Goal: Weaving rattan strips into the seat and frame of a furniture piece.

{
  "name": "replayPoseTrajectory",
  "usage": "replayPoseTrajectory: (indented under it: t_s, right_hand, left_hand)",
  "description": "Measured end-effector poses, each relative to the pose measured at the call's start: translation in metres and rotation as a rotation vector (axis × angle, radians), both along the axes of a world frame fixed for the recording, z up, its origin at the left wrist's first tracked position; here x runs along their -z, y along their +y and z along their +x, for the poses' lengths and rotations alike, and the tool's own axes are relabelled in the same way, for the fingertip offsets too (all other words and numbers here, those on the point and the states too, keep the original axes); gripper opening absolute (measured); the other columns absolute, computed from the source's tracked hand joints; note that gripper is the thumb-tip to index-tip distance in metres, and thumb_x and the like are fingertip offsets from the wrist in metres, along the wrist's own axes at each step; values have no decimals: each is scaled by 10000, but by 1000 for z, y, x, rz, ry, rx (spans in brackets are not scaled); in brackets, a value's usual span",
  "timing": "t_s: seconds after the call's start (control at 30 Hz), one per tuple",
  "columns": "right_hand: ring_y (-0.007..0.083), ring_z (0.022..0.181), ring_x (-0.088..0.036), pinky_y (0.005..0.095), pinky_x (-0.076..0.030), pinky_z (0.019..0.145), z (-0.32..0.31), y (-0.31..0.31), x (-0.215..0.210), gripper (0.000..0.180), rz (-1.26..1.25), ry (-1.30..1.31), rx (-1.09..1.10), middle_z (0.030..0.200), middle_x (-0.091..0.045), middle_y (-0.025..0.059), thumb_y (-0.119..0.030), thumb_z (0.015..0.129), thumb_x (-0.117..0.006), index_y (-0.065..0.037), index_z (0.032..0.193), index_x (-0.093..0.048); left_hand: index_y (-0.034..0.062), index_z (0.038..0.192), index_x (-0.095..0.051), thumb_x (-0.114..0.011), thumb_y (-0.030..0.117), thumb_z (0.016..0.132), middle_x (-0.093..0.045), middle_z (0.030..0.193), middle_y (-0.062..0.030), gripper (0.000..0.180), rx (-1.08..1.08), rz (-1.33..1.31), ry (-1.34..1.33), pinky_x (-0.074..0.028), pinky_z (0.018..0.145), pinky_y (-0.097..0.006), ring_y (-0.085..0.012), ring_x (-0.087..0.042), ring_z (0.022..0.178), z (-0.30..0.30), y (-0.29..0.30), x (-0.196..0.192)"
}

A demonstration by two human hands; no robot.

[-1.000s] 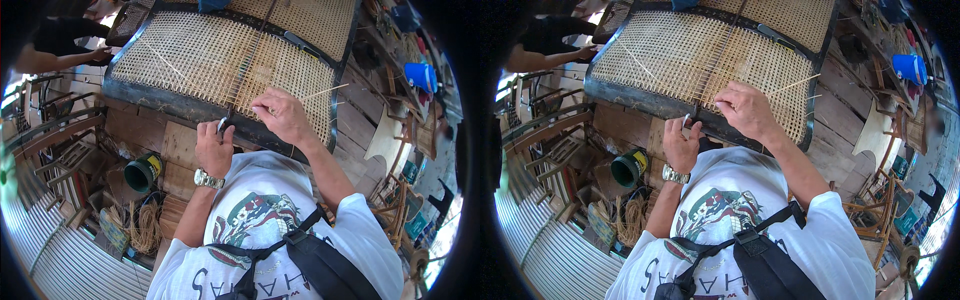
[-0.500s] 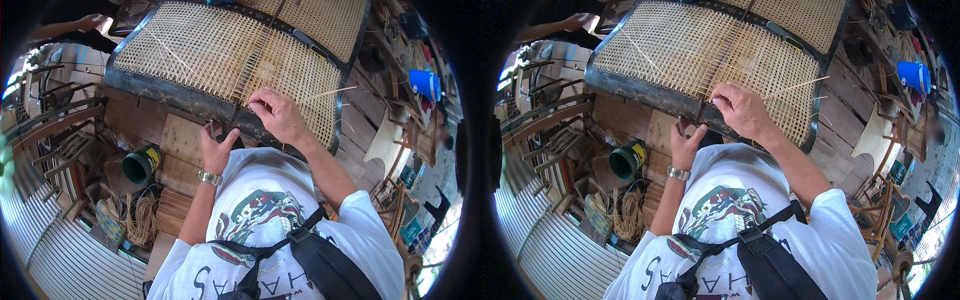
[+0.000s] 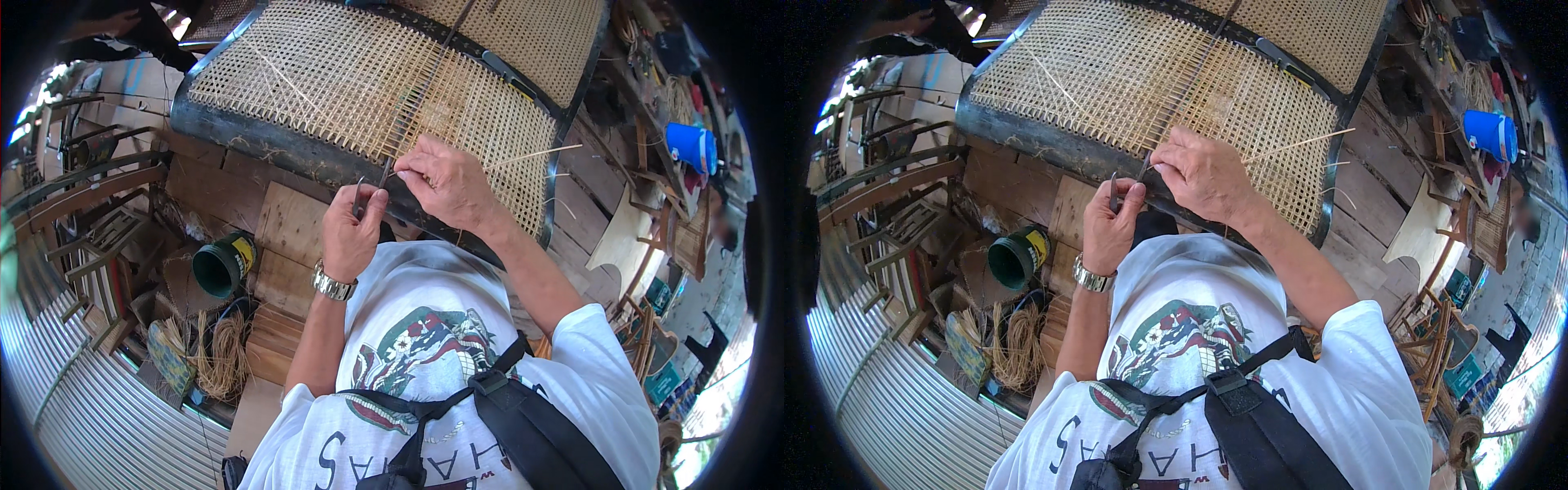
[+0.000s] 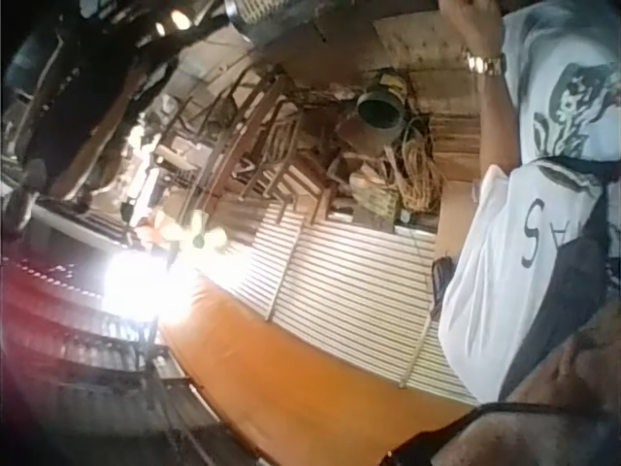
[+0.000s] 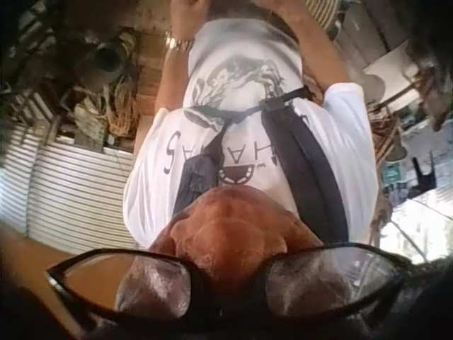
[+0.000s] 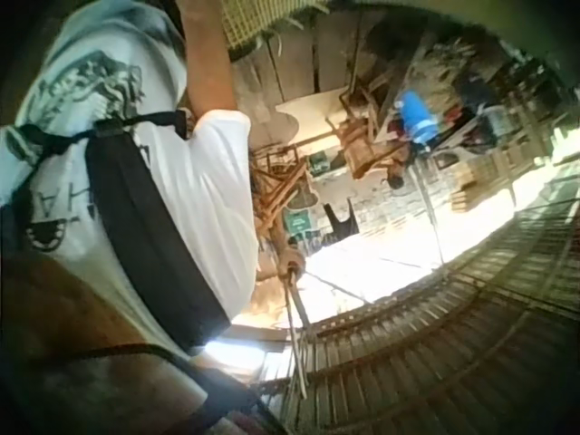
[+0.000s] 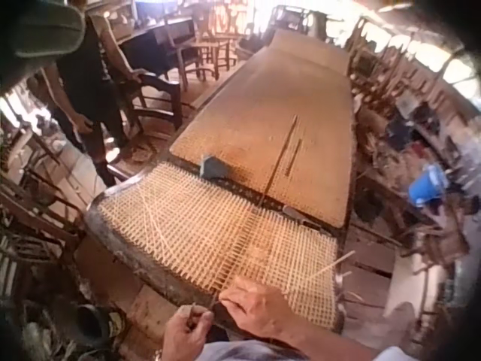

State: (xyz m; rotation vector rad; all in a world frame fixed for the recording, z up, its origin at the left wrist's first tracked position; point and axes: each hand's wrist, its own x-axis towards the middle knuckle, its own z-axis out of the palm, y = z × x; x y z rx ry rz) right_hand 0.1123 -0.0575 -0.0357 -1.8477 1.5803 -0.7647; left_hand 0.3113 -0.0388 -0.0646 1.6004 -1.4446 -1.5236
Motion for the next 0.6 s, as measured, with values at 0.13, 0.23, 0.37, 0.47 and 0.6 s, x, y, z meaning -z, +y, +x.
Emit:
replayPoseTrajectory:
  t_s: [0.13,0.23,0.37,0.47,0.6]
  right_hand:
    - [253,735,-666,366,-542,638,2,2,0,94,-42,9,-32,842,-611,64,-126,847,-665,-79,915,-709]
    - [246,737,-665,361,-541,633,3,1,-1,95,-51,5,-14,842,-610,58,-124,841,-668,-79,914,-708]
    - [239,741,-662,355,-536,623,3,2,-3,94,-51,40,-28,849,-602,53,-116,832,-668,-78,908,-708]
    - [244,736,-648,364,-533,618,4,-1,-6,71,-98,88,-75,831,-575,62,-127,822,-669,-76,865,-692]
    - [247,730,-633,369,-530,615,4,-8,-5,66,-179,161,-172,813,-550,71,-139,817,-653,-75,807,-661]
  left_hand:
    - [-12,1029,-655,-651,148,971,-647,871,23,171,-38,11,127,-458,652,-199,-32,-542,737,-6,-3,-8]
    - [-10,974,-642,-654,120,954,-666,887,10,133,-58,-4,215,-431,605,-214,-30,-495,689,-9,-4,-8]
    - [-21,932,-621,-639,102,954,-680,1089,-26,126,-44,44,281,-432,616,-217,-24,-490,713,-9,-7,-10]
    - [-20,920,-614,-631,95,954,-677,1144,-38,121,-34,42,301,-431,614,-221,-23,-485,711,-9,-8,-9]
    - [-15,903,-602,-628,91,951,-679,1146,-32,119,-29,42,298,-428,603,-225,-26,-480,696,-7,-9,-6]
